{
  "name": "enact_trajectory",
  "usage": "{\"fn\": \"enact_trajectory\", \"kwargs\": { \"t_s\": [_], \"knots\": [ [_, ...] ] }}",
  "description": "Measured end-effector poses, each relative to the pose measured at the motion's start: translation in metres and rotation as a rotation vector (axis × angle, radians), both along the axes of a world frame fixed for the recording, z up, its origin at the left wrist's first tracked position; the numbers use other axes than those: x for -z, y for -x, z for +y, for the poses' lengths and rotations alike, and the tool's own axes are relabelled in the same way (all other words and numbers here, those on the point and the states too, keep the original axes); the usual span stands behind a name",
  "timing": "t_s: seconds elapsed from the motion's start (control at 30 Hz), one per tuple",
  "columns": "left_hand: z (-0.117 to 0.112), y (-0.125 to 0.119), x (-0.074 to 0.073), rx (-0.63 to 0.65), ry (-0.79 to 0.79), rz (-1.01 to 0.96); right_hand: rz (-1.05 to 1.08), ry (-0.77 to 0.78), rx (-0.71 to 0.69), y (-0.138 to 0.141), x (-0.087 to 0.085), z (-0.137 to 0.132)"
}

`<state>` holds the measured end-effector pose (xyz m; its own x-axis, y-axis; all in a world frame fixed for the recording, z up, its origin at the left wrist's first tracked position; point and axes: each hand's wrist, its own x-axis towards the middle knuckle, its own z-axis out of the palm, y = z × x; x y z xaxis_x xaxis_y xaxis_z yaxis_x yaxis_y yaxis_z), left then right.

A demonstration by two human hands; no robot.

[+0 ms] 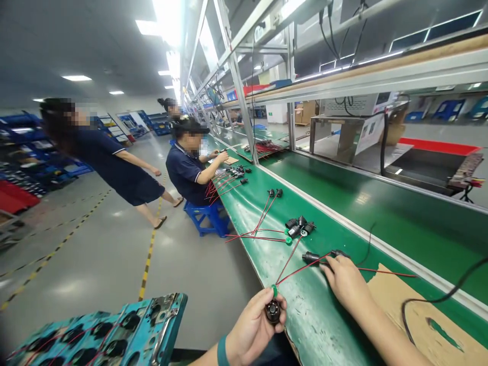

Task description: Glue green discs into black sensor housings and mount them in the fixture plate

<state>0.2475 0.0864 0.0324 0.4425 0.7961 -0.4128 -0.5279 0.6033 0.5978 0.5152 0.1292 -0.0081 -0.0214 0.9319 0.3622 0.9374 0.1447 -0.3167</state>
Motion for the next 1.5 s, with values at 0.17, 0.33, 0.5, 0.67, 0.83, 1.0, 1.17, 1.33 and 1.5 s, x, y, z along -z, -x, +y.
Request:
{"fn": "enact_trajectory", "kwargs": {
  "t_s": [0.17,0.33,0.5,0.67,0.83,1.0,1.17,1.33,1.5],
  "knots": [
    [-0.008,-0.016,-0.019,-0.019,-0.130,0.083,0.186,-0.002,0.146,0.007,-0.031,-0.073],
    [0.015,-0.033,-0.048,-0.067,-0.452,0.172,0.345,0.078,0.539,-0.034,-0.062,-0.170],
    [0.026,-0.104,-0.058,0.081,-0.495,0.092,0.256,0.052,1.205,-0.091,-0.049,-0.275],
    [0.008,-0.188,-0.020,0.353,-0.261,0.049,0.159,0.205,1.189,-0.108,-0.026,-0.309],
    [0.008,-0.225,0.016,0.376,-0.155,0.129,0.100,0.252,1.064,-0.127,-0.019,-0.293],
    [0.010,-0.224,0.020,0.377,-0.168,0.157,0.276,0.294,1.048,-0.146,-0.013,-0.285],
    [0.008,-0.225,0.020,0.368,-0.177,0.178,0.255,0.234,1.044,-0.147,-0.013,-0.288],
    [0.009,-0.226,0.021,0.391,-0.180,0.175,-0.024,0.133,0.931,-0.141,-0.031,-0.283],
    [0.010,-0.225,0.022,0.395,-0.165,0.150,-0.194,0.136,0.843,-0.137,-0.058,-0.274]
  ]
}}
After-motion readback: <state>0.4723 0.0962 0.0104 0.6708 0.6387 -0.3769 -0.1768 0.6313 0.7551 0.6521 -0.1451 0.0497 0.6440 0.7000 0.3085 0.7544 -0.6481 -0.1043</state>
